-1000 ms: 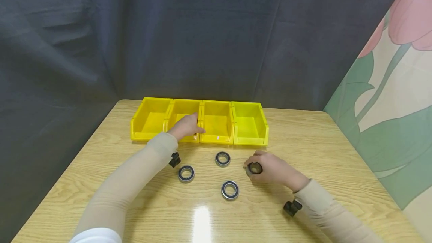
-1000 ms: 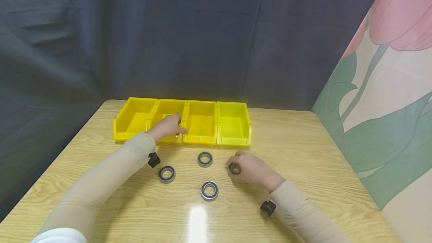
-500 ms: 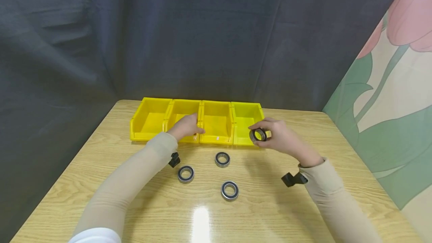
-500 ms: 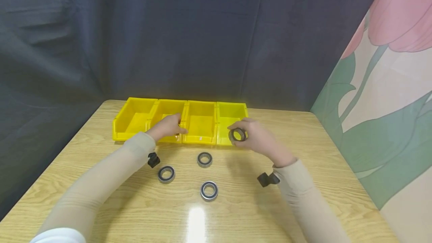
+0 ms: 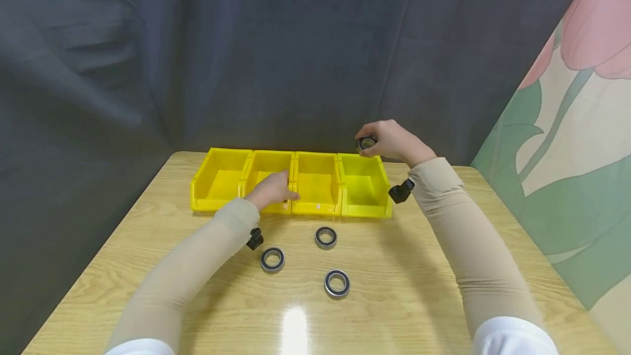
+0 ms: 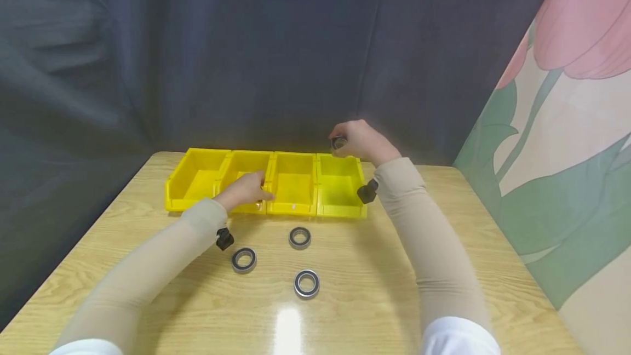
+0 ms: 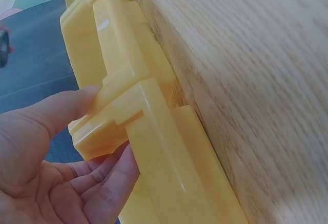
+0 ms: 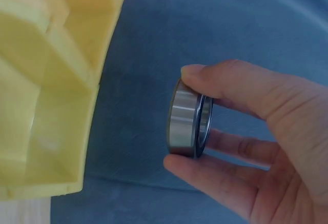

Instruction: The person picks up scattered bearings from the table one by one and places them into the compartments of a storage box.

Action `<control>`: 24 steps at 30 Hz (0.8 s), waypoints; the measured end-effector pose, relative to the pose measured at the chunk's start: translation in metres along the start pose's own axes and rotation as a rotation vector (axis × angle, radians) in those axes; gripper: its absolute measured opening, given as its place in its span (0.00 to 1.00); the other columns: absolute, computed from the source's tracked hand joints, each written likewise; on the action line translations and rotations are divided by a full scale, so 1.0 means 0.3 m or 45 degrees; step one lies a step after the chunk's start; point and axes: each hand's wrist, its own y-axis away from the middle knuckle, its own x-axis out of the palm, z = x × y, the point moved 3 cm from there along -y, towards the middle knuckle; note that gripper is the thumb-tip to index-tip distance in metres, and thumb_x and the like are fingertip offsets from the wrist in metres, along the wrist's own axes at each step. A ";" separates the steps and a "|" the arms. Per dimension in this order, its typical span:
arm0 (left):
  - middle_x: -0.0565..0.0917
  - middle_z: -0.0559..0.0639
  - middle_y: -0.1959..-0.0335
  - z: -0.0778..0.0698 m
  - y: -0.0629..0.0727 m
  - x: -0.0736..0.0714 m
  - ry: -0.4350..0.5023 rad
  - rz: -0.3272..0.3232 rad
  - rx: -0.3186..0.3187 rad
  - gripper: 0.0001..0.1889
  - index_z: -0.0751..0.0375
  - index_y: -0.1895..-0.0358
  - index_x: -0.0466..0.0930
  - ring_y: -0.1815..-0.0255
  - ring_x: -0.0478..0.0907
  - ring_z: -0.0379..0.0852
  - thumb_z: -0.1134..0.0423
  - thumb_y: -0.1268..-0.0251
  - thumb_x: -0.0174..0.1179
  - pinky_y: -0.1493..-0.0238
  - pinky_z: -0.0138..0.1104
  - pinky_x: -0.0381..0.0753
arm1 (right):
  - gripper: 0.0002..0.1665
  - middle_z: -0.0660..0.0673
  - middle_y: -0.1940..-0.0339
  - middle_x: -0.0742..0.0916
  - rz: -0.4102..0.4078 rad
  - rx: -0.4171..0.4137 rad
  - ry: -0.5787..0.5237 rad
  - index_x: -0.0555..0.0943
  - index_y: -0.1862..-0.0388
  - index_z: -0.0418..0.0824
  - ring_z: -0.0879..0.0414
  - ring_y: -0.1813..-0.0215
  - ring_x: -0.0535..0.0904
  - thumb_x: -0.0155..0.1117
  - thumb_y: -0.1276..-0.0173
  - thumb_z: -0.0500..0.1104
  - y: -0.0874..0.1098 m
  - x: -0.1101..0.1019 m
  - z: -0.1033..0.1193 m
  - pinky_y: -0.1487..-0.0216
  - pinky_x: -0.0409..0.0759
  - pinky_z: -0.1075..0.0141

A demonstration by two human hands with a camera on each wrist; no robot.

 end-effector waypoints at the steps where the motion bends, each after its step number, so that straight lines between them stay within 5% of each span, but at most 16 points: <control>1: 0.78 0.59 0.40 -0.001 0.000 0.002 -0.004 -0.002 0.003 0.34 0.65 0.32 0.64 0.45 0.75 0.52 0.56 0.38 0.66 0.36 0.46 0.72 | 0.25 0.40 0.44 0.84 0.017 0.021 -0.002 0.80 0.42 0.41 0.46 0.45 0.78 0.70 0.39 0.43 -0.020 0.004 -0.009 0.44 0.78 0.50; 12: 0.79 0.58 0.43 0.012 -0.001 0.003 -0.026 -0.011 0.001 0.33 0.64 0.34 0.65 0.48 0.76 0.51 0.56 0.39 0.66 0.37 0.45 0.73 | 0.27 0.38 0.47 0.82 0.189 0.168 -0.100 0.79 0.41 0.39 0.49 0.56 0.82 0.70 0.39 0.43 -0.163 0.126 -0.116 0.53 0.83 0.56; 18: 0.79 0.58 0.44 0.025 0.003 0.007 -0.024 0.000 -0.007 0.34 0.64 0.34 0.65 0.50 0.76 0.50 0.55 0.39 0.67 0.37 0.45 0.73 | 0.27 0.37 0.44 0.80 0.250 0.228 -0.106 0.79 0.40 0.40 0.47 0.50 0.78 0.70 0.38 0.44 -0.194 0.222 -0.141 0.51 0.82 0.58; 24: 0.79 0.59 0.43 0.023 0.010 0.005 -0.016 -0.009 0.001 0.34 0.65 0.33 0.63 0.46 0.76 0.52 0.56 0.39 0.67 0.37 0.45 0.73 | 0.27 0.37 0.36 0.76 0.276 0.323 -0.083 0.80 0.41 0.42 0.45 0.42 0.73 0.71 0.39 0.44 -0.222 0.295 -0.161 0.39 0.75 0.51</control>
